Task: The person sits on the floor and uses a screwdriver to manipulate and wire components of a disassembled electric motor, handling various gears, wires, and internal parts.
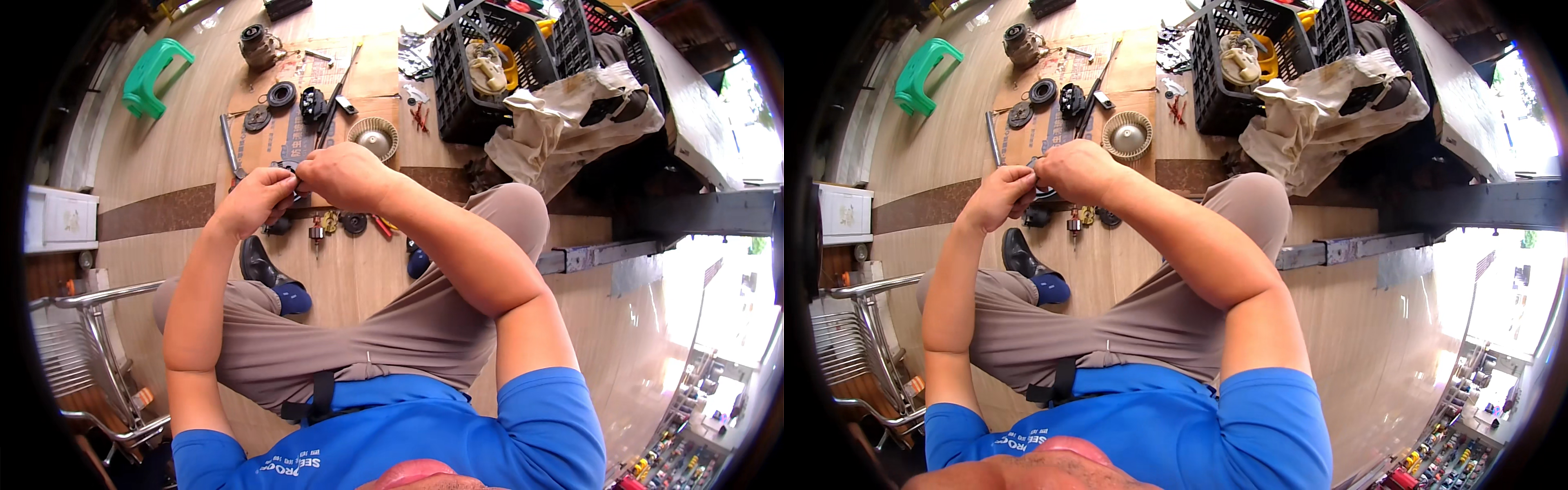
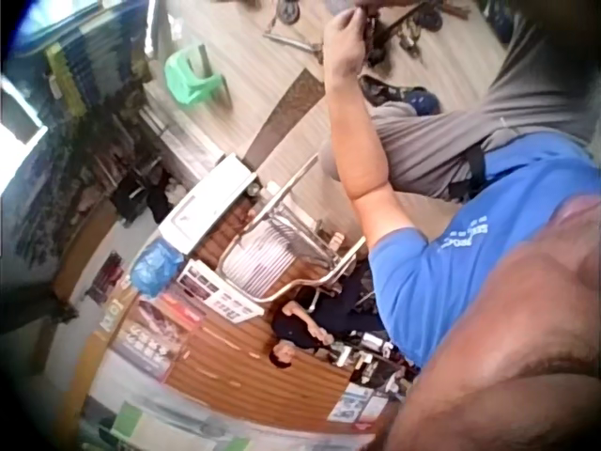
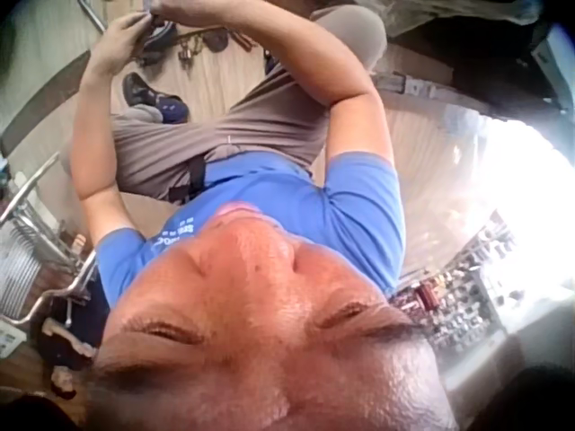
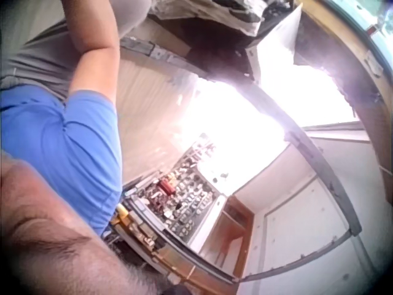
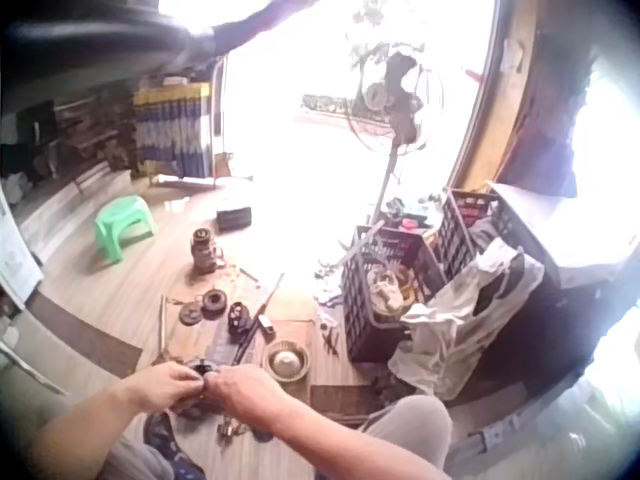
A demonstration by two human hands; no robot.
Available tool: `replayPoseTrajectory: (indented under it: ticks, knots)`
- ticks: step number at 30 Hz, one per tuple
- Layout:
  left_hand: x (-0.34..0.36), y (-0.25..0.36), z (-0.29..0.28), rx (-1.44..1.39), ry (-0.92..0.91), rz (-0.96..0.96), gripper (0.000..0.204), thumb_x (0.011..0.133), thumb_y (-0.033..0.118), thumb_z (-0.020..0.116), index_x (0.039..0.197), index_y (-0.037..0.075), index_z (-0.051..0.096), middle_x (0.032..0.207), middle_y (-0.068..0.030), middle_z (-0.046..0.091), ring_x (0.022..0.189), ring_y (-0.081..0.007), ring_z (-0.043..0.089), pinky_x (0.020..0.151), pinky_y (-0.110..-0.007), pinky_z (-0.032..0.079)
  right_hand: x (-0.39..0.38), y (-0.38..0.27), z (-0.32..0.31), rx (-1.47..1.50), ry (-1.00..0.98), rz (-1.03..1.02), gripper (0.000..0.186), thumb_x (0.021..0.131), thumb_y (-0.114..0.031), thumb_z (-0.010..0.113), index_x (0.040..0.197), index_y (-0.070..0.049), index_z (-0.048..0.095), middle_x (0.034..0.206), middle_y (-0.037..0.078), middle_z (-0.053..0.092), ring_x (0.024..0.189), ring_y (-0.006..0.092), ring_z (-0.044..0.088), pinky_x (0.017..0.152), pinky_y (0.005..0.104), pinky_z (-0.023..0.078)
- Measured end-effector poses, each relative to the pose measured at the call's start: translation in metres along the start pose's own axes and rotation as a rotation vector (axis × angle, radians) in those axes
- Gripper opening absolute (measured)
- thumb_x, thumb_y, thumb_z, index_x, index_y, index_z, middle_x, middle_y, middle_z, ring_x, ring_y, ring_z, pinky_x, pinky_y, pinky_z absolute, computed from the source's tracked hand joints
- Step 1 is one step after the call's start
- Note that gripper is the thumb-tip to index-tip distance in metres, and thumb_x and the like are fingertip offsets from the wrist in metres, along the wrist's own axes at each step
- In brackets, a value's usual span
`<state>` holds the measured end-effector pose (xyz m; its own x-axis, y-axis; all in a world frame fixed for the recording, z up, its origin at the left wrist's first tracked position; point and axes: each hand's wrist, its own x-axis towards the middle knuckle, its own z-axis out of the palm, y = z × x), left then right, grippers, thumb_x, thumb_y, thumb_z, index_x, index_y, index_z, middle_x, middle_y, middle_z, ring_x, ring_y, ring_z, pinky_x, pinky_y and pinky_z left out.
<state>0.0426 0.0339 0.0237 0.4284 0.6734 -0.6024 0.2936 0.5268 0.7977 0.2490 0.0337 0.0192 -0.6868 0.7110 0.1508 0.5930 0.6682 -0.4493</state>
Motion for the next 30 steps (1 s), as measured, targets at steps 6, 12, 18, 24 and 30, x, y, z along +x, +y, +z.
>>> replayPoseTrajectory:
  ticks: [6,12,18,24,30]
  knots:
    - [-0.008,0.000,0.006,0.200,0.045,0.151,0.015,0.097,0.011,0.053,0.104,0.002,0.063,0.071,0.0029,0.052,0.060,-0.0059,0.044,0.053,-0.023,0.036,0.002,0.018,-0.008,0.011,0.038,-0.010,0.011,0.086,-0.016,0.057,0.083,-0.007,0.063,0.082,0.013,0.065,0.080,0.0334,0.064,0.069,0.0430,0.050]
    - [-0.020,0.001,0.000,0.864,0.140,0.735,0.016,0.085,0.006,0.062,0.100,0.000,0.065,0.088,-0.0211,0.064,0.082,-0.0384,0.061,0.072,-0.040,0.048,-0.005,0.009,-0.024,0.308,0.050,-0.055,0.013,0.084,-0.018,0.064,0.084,-0.005,0.067,0.078,0.017,0.064,0.080,0.0359,0.062,0.071,0.0445,0.048]
    - [-0.011,0.001,0.008,0.724,0.091,0.774,0.014,0.089,0.006,0.060,0.101,0.000,0.065,0.083,-0.0148,0.067,0.074,-0.0286,0.062,0.069,-0.034,0.049,-0.013,0.006,-0.046,0.364,-0.002,0.075,0.018,0.085,-0.021,0.065,0.090,-0.004,0.067,0.076,0.018,0.062,0.073,0.0360,0.061,0.064,0.0413,0.047]
    - [-0.012,-0.002,-0.018,0.252,-0.181,0.135,0.016,0.097,0.008,0.051,0.098,0.001,0.066,0.070,0.0005,0.058,0.059,-0.0065,0.053,0.055,-0.023,0.044,-0.011,0.013,-0.046,0.231,0.017,0.122,0.011,0.085,-0.011,0.064,0.087,0.000,0.063,0.074,0.018,0.059,0.067,0.0356,0.056,0.061,0.0368,0.046]
    - [-0.009,0.003,-0.030,0.136,0.093,0.125,0.025,0.101,0.017,0.047,0.107,0.000,0.063,0.075,-0.0018,0.061,0.061,-0.0095,0.057,0.055,-0.022,0.048,-0.017,0.028,-0.048,0.147,0.112,0.078,0.011,0.084,-0.013,0.065,0.089,-0.003,0.064,0.076,0.017,0.060,0.071,0.0354,0.058,0.064,0.0380,0.047]
